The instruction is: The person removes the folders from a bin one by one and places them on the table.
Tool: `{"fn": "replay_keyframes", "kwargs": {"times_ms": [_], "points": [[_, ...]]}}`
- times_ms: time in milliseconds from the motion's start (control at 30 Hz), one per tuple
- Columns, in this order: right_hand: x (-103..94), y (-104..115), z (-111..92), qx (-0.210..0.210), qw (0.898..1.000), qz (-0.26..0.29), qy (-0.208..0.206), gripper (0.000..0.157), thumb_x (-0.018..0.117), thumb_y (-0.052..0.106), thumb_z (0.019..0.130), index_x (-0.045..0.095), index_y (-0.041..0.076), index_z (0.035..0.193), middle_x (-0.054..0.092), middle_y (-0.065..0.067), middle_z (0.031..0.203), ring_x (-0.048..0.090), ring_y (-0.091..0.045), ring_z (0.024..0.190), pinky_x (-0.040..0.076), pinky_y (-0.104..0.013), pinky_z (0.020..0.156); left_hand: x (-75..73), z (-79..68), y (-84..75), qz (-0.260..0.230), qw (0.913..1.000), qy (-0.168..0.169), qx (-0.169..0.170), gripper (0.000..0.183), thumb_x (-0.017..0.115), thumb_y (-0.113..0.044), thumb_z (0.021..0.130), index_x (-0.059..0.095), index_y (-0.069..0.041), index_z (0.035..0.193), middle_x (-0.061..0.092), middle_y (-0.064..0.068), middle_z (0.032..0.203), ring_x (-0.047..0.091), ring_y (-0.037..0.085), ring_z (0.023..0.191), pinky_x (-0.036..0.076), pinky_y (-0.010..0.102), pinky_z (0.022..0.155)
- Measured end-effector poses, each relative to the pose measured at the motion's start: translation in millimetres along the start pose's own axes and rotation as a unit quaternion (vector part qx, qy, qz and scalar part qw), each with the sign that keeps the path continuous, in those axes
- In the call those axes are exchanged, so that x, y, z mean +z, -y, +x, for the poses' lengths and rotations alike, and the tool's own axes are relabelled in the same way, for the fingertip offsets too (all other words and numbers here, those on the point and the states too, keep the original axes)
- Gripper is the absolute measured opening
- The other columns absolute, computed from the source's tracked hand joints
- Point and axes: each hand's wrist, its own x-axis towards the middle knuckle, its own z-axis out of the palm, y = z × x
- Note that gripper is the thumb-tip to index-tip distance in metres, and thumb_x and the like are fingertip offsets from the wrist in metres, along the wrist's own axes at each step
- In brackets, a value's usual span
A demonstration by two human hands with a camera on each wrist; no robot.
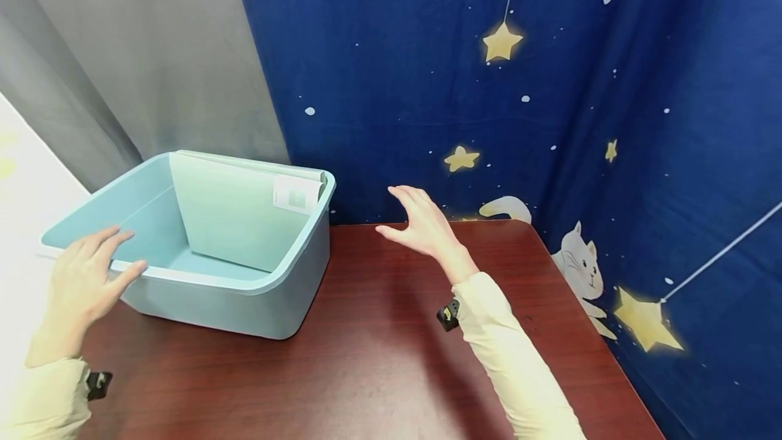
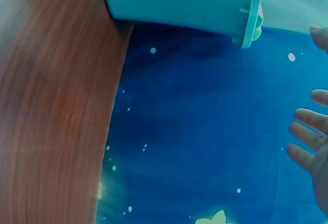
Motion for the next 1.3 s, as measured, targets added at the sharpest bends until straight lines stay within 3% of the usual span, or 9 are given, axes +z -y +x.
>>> {"fn": "replay_keyframes", "kwargs": {"times_ms": [167,567,967,1067,1300], "points": [[5.5,8,12,-0.017,1.000,0.013,-0.022,0.066,0.070,0.043,0.073,0.051,0.009,0.127,0.050,-0.009,0.129,0.042,-0.024,0.122,0.034,-0.039,0.100,1.4,-2.7,0.9,-0.004,0.9999,-0.006,0.007,0.057,0.059,-0.044,0.077,0.055,0.002,0.111,0.050,0.029,0.115,0.042,0.047,0.104,0.028,0.055,0.092],[22.6,28,43,-0.002,1.000,0.030,0.009,0.065,0.068,0.046,0.075,0.051,0.009,0.126,0.052,-0.008,0.126,0.044,-0.022,0.119,0.035,-0.036,0.099,0.4,-2.2,-0.4,-0.002,1.0000,-0.002,0.007,0.054,0.060,-0.042,0.078,0.058,0.004,0.106,0.053,0.027,0.109,0.043,0.045,0.101,0.029,0.053,0.088],[47.0,36,57,-0.008,0.997,0.072,-0.012,0.060,0.070,0.041,0.074,0.053,0.008,0.121,0.054,-0.006,0.120,0.049,-0.020,0.110,0.038,-0.032,0.094,5.5,-3.4,-1.9,-0.016,0.9996,-0.023,0.008,0.055,0.059,-0.045,0.077,0.059,0.003,0.104,0.056,0.026,0.106,0.045,0.045,0.097,0.029,0.053,0.087],[52.0,38,62,0.007,0.995,0.099,-0.017,0.058,0.071,0.039,0.074,0.053,0.007,0.120,0.055,-0.006,0.117,0.051,-0.020,0.106,0.039,-0.031,0.092,6.6,-3.4,-2.0,-0.020,0.9993,-0.031,0.010,0.056,0.059,-0.046,0.077,0.059,0.004,0.103,0.056,0.026,0.105,0.046,0.045,0.096,0.029,0.052,0.087],[64.3,47,77,0.038,0.979,0.201,-0.028,0.056,0.071,0.032,0.074,0.052,0.002,0.117,0.055,-0.010,0.111,0.053,-0.025,0.100,0.042,-0.031,0.089,5.3,-3.1,-4.0,-0.032,0.9985,-0.043,0.013,0.056,0.059,-0.045,0.077,0.060,0.006,0.102,0.057,0.026,0.104,0.047,0.044,0.095,0.030,0.050,0.085]]}}
